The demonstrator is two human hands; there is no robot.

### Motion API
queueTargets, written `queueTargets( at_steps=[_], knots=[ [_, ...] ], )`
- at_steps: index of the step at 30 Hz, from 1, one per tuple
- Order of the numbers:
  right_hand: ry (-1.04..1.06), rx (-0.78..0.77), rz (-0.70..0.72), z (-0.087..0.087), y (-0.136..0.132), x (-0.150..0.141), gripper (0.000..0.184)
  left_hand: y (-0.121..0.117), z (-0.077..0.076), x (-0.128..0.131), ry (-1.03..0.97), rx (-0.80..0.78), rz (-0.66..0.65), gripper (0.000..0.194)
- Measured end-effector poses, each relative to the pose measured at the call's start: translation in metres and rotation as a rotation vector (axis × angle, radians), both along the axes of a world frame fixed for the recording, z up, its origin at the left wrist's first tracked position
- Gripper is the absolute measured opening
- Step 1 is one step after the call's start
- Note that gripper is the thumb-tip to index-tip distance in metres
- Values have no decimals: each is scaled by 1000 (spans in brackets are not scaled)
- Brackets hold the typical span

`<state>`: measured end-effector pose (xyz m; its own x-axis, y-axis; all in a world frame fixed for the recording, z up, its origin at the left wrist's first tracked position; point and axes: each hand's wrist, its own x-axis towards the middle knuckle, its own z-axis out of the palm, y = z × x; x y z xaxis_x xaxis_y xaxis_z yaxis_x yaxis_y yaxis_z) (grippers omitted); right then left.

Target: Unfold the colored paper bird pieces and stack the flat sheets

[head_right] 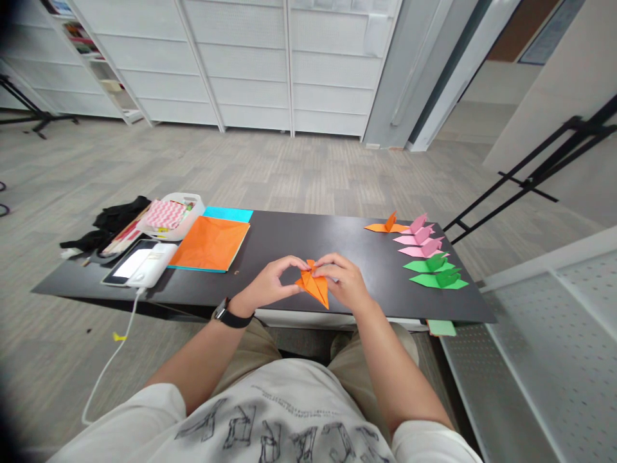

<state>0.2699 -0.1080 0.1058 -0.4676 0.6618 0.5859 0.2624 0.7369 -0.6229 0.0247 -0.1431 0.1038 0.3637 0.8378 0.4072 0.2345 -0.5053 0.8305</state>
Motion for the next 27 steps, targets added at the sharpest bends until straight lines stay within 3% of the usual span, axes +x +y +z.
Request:
queueTargets(
  at_steps=[13, 16, 22, 27],
  knots=[
    [-80, 29, 100, 7, -3, 5, 15, -3, 4, -2, 35, 42, -50, 38],
    [-101, 28, 112, 9, -3, 5, 14, -3, 2, -1, 35, 87, -4, 33],
    [-76, 85, 83, 10, -5, 2, 12, -6, -9, 3, 183, 363, 182, 10],
    [-58, 91, 46, 7, -7, -1, 11, -11, -10, 8, 189, 365, 173, 3]
  ],
)
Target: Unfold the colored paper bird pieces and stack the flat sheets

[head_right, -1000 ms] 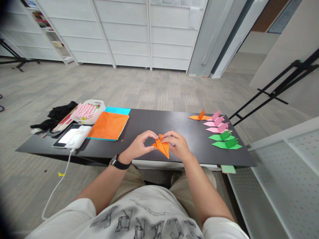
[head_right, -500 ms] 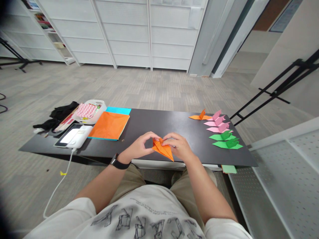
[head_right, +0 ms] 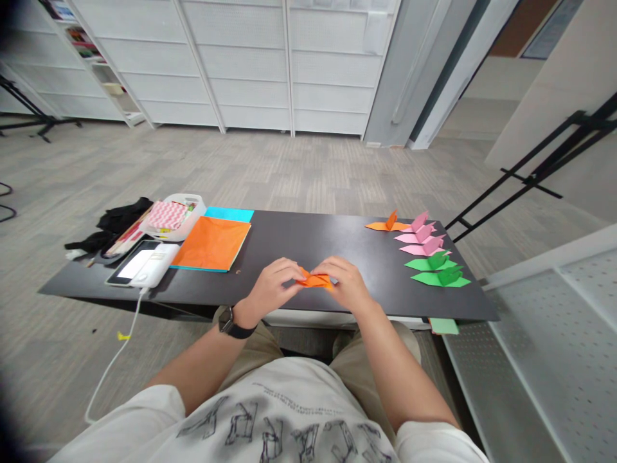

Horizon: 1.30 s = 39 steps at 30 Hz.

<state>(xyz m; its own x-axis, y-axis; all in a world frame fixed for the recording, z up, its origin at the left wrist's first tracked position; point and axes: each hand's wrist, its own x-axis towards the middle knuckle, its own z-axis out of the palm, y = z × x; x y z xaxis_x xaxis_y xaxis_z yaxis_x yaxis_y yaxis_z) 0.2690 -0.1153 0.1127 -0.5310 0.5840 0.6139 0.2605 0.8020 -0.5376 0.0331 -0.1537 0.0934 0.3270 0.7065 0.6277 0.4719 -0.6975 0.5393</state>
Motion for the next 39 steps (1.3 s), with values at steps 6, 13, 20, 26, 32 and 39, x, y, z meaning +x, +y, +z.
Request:
queueTargets(
  at_steps=[6, 13, 20, 26, 32, 39],
  knots=[
    [31, -141, 61, 0, 1, 1, 5, 1, 1, -2, -160, -134, 2, 8],
    [46, -336, 215, -4, 7, 0, 18, 7, -1, -8, -251, -253, -68, 4],
    [38, -338, 237, 0, 6, -4, 19, 11, -9, -13, -272, -273, -120, 7],
    [37, -312, 207, 0, 6, -7, 16, 17, -14, -16, -295, -287, -124, 9],
    [100, -346, -22, -10, 13, -12, 20, 21, -16, -11, -356, -356, -30, 18],
    [182, -332, -305, -18, 9, -27, 18, 17, -18, 2, -424, -393, 1, 21]
  ],
)
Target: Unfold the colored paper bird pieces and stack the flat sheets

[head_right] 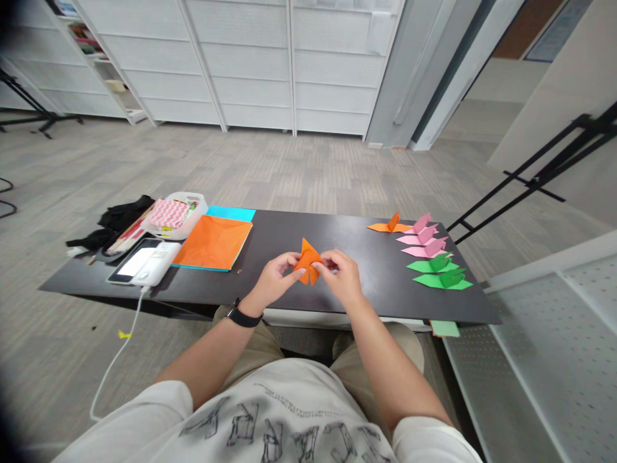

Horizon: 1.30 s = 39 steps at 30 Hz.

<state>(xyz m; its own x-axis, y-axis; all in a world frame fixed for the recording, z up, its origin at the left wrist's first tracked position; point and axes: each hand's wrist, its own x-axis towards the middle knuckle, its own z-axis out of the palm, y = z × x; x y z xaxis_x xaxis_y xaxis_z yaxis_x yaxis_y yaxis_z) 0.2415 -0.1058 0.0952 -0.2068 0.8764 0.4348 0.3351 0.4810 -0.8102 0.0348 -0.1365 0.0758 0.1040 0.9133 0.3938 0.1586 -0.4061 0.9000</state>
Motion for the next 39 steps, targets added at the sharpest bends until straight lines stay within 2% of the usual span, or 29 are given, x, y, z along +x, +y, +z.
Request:
queueTargets(
  at_steps=[7, 14, 19, 25, 32, 39],
  knots=[
    [144, -102, -72, -16, -6, -12, 24, -10, 12, 9, 126, 127, 201, 11],
    [230, -151, -62, -21, -6, -19, 21, -10, 9, 8, 243, 283, 249, 7],
    [215, -120, -67, -18, -8, -21, 13, -13, 8, 5, 381, 388, 262, 15],
    [206, -142, -61, -16, -7, -24, 17, -15, 10, 2, 528, 420, 198, 17],
    [145, -97, -63, -17, -4, -27, 16, -10, 3, 3, 408, 377, 219, 18],
    [220, -199, 18, -21, -2, -29, 22, -6, 14, 1, 325, 264, 252, 10]
  ],
)
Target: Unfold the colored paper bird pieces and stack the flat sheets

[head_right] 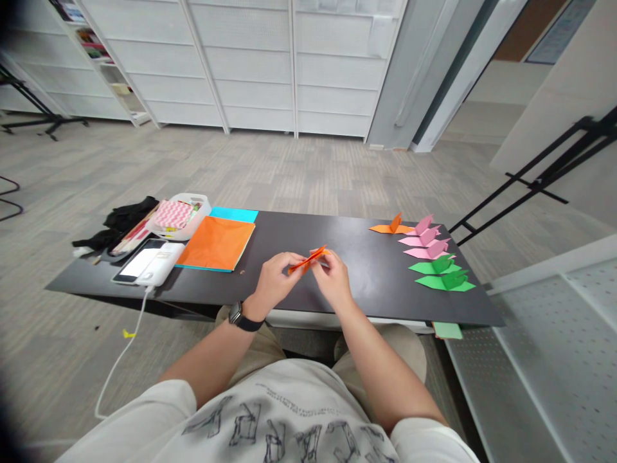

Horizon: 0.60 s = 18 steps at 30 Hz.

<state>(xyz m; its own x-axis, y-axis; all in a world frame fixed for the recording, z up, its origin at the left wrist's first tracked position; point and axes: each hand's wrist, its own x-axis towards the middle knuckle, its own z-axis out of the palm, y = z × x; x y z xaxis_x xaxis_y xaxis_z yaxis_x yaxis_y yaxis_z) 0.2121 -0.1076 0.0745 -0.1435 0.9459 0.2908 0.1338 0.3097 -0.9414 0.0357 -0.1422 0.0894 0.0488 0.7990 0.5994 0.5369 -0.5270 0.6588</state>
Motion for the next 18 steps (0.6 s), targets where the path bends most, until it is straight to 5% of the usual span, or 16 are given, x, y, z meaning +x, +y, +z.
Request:
queueTargets(
  at_steps=[18],
  knots=[
    [35, -121, -31, -9, 12, -4, 29, 5, 5, 1, 41, -91, 27, 19]
  ],
)
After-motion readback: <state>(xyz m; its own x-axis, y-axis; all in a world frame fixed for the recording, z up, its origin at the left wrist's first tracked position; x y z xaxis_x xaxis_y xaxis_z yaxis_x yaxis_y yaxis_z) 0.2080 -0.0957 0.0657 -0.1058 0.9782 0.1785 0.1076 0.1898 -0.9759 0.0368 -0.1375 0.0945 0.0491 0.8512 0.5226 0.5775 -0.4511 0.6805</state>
